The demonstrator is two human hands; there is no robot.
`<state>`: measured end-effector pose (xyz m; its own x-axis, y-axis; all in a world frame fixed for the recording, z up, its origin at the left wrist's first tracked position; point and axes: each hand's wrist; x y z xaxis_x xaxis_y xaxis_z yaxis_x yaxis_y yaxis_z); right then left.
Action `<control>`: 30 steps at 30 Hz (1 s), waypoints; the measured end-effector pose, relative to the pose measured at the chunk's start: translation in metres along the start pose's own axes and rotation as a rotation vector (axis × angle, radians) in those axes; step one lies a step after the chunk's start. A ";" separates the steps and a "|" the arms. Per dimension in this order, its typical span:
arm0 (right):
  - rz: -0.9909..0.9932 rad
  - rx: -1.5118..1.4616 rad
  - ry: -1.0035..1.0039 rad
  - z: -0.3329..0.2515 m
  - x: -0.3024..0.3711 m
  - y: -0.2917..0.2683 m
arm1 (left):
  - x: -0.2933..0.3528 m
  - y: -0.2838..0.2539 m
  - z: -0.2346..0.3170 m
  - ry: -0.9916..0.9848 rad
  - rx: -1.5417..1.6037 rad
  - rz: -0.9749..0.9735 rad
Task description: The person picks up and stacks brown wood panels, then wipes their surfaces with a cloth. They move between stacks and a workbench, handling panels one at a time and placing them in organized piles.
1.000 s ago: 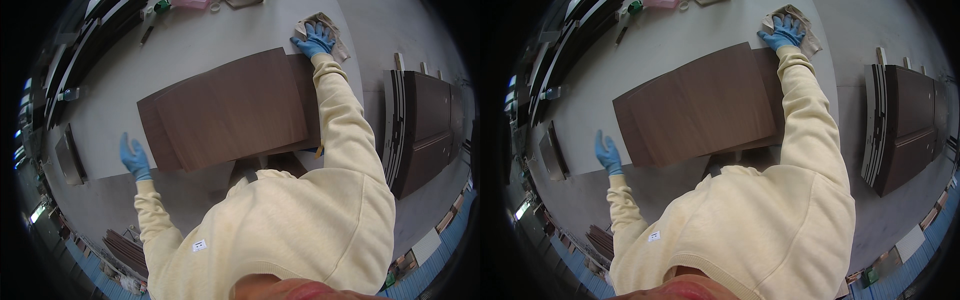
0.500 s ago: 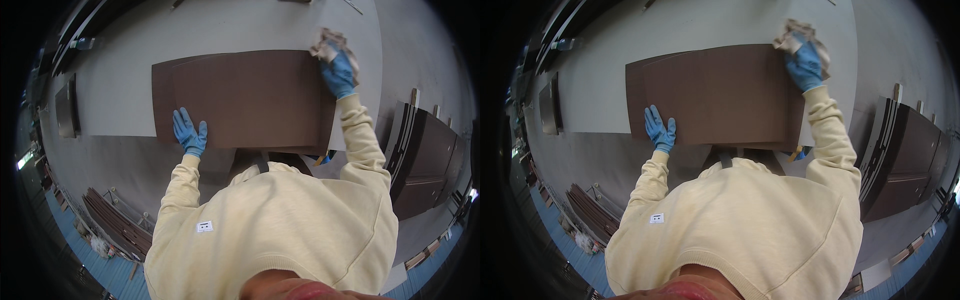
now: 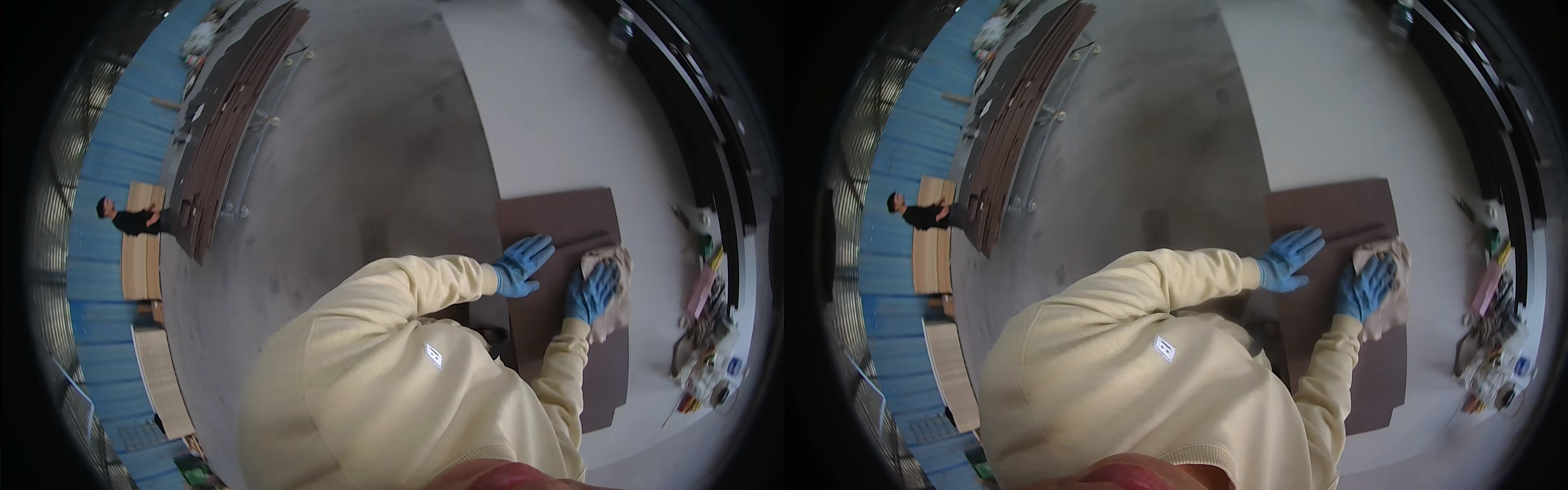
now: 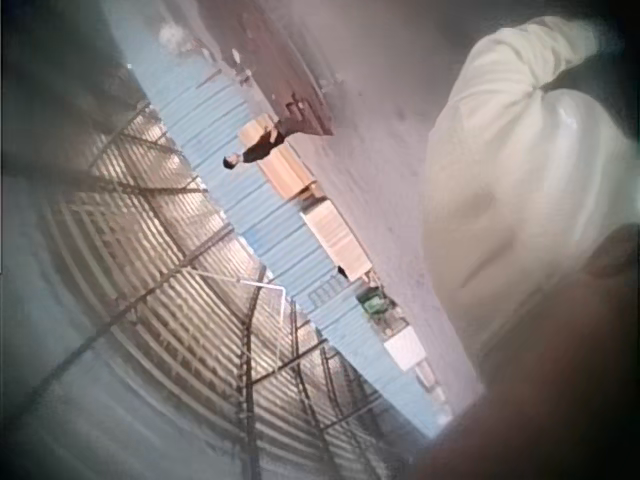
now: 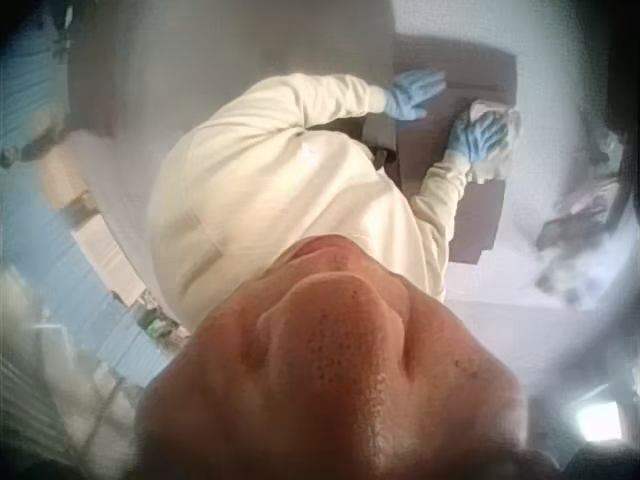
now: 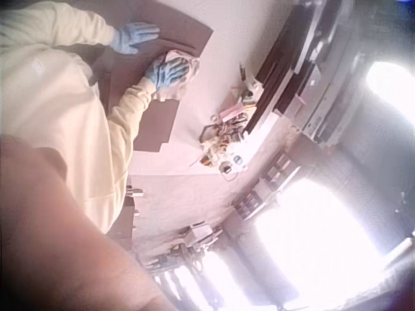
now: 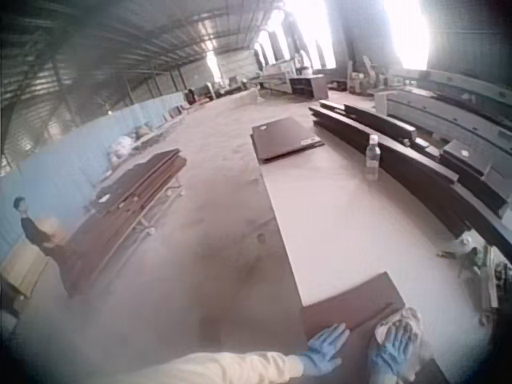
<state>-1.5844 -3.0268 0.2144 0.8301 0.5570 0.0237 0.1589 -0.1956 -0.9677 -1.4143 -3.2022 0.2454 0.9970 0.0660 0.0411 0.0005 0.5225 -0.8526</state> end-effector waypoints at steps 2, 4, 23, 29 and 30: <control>-0.038 0.194 0.102 0.010 -0.011 0.008 | 0.019 -0.009 -0.012 -0.457 0.121 0.084; 0.035 0.014 0.038 0.015 -0.031 0.010 | 0.033 -0.013 -0.023 -0.669 0.340 0.023; 0.109 0.232 0.608 0.115 0.117 -0.074 | 0.035 -0.020 -0.016 -0.986 1.303 -0.010; 0.263 0.155 0.222 0.038 0.034 -0.010 | 0.031 -0.008 -0.025 -0.994 1.377 -0.026; 0.081 0.087 0.201 0.015 0.023 0.000 | 0.029 -0.003 -0.027 -0.990 1.382 -0.128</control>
<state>-1.5734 -3.0020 0.2108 0.9295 0.3685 -0.0134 0.0484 -0.1580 -0.9863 -1.3833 -3.2251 0.2353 0.5697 0.1533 0.8074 -0.5242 0.8244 0.2134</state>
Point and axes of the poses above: each hand's wrist, its own x-axis away from the middle knuckle, its own y-axis out of the palm, z = x × y, and after that the axes turned 12 degrees about -z, right-handed
